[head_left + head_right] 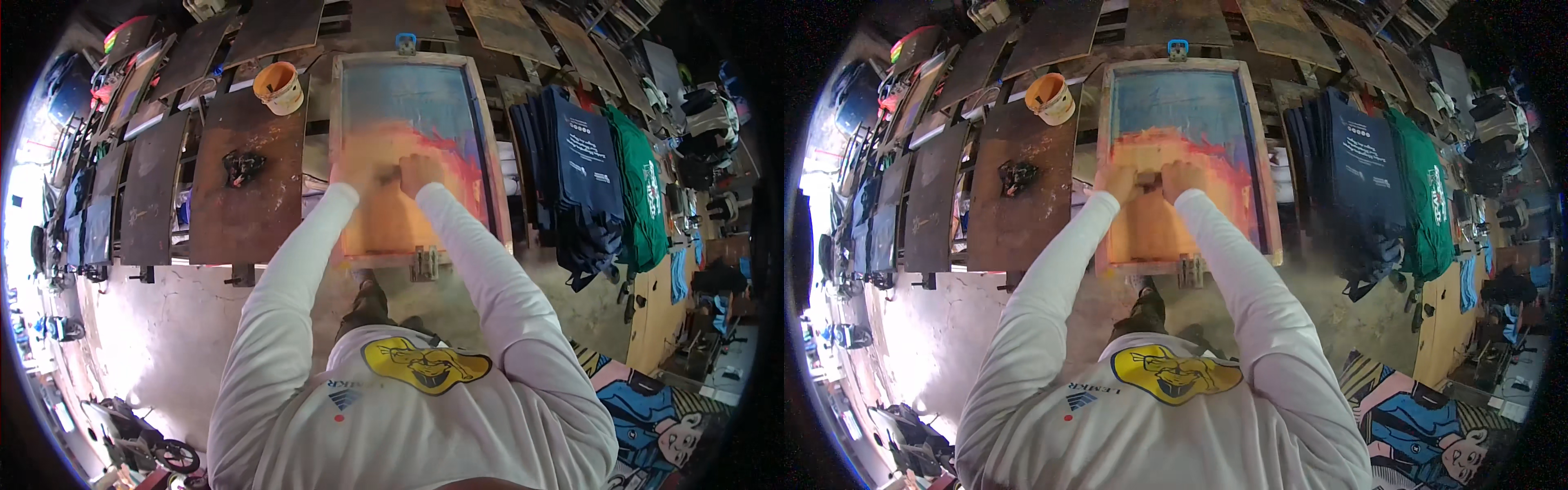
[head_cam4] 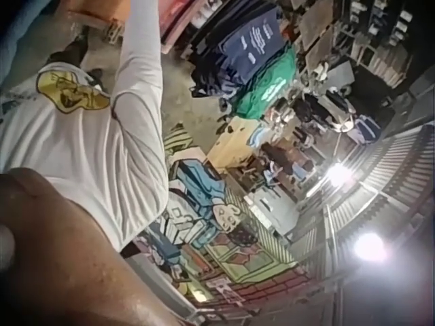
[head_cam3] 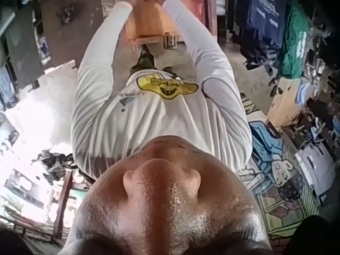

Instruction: Applying ink to a screen and printing a design onto shirts.

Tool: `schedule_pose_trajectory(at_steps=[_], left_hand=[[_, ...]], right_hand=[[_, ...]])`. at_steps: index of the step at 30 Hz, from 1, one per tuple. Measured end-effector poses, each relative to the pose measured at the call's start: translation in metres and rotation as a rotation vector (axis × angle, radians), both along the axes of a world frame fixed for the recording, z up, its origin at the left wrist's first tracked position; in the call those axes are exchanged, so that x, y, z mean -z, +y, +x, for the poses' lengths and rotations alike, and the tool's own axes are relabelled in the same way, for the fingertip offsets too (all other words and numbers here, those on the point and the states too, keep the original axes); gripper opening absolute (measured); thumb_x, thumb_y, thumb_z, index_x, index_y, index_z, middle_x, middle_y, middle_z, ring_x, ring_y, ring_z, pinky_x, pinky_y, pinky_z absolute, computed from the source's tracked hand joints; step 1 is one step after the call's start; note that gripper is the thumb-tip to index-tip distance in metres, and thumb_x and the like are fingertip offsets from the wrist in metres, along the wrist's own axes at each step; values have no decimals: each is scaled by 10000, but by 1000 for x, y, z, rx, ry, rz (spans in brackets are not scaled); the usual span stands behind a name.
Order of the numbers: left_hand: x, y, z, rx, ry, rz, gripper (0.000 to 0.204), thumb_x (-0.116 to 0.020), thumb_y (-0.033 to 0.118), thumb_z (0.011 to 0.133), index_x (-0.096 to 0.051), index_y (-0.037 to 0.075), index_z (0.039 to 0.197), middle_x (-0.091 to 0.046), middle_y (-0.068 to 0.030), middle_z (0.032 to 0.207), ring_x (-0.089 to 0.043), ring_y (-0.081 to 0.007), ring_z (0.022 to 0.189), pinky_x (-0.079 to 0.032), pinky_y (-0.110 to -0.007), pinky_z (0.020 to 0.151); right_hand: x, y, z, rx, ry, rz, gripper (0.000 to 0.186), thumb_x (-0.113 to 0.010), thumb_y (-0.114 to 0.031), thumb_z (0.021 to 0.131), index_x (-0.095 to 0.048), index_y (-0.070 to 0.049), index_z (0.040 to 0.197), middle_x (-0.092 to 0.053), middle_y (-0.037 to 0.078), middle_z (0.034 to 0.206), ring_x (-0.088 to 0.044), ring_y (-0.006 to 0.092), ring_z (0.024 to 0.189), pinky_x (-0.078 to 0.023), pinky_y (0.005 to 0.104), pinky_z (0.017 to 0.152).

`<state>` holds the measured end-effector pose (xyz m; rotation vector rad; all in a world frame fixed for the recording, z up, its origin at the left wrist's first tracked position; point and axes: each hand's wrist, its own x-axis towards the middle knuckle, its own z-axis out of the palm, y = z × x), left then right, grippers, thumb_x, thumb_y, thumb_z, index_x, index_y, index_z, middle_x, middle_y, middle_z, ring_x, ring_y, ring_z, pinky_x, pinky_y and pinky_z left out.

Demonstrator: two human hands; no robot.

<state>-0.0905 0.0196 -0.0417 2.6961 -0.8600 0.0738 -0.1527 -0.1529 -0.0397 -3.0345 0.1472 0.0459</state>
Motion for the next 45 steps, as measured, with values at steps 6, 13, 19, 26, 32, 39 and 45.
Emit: schedule_pose_trajectory(at_steps=[6, 13, 19, 26, 32, 39, 45], left_hand=[[8, 27, -88, -19, 152, 201, 310, -745, 362, 746, -692, 108, 917, -714, -157, 881, -698, -351, 853, -547, -469, 775], [-6, 29, -116, -64, 78, 157, 324, -731, 369, 749, -694, 105, 932, -704, -176, 883, -693, -358, 863, -540, -478, 767], [0, 25, -58, 66, 236, 248, 335, -690, 372, 803, -732, 117, 1017, -716, -181, 962, -691, -325, 952, -540, -451, 852], [-7, -14, 87, 116, -302, 164, 367, -758, 420, 741, -705, 114, 936, -713, -151, 899, -680, -366, 906, -533, -478, 791], [-24, -20, 134, 100, 99, 324, 304, -636, 362, 885, -686, 165, 1110, -730, -99, 1020, -688, -296, 1001, -465, -476, 935], [8, -14, 120, 60, 98, 228, 402, -718, 387, 823, -651, 137, 1131, -717, -105, 1044, -678, -315, 1005, -505, -447, 916], [19, 6, 54, 70, -84, 21, 400, -760, 346, 759, -611, 139, 1068, -694, -106, 968, -677, -318, 919, -549, -442, 757]], right_hand=[[-4, 20, -89, -78, 25, 53, 184, -660, -175, 797, -686, -110, 968, -678, 130, 1006, -674, 329, 955, -541, 436, 843], [-8, 22, -109, -104, -14, 76, 188, -658, -191, 799, -707, -112, 961, -688, 135, 1012, -679, 336, 957, -546, 445, 825], [-29, 6, -61, -119, 185, 59, 232, -667, -282, 843, -725, -128, 1006, -711, 140, 1056, -689, 316, 991, -554, 429, 854], [-34, -21, 67, -7, -14, 49, 218, -632, -214, 812, -719, -135, 996, -717, 160, 998, -692, 372, 925, -554, 473, 825], [-18, -24, 132, 16, 1, 34, 193, -632, -209, 813, -717, -149, 975, -718, 167, 964, -694, 380, 905, -563, 476, 793], [-3, -18, 111, 6, 5, 43, 183, -625, -186, 819, -711, -143, 974, -719, 162, 950, -701, 359, 903, -570, 467, 789], [7, -7, 54, -67, -71, 30, 180, -621, -172, 806, -693, -112, 960, -717, 166, 918, -705, 332, 872, -565, 453, 774]])
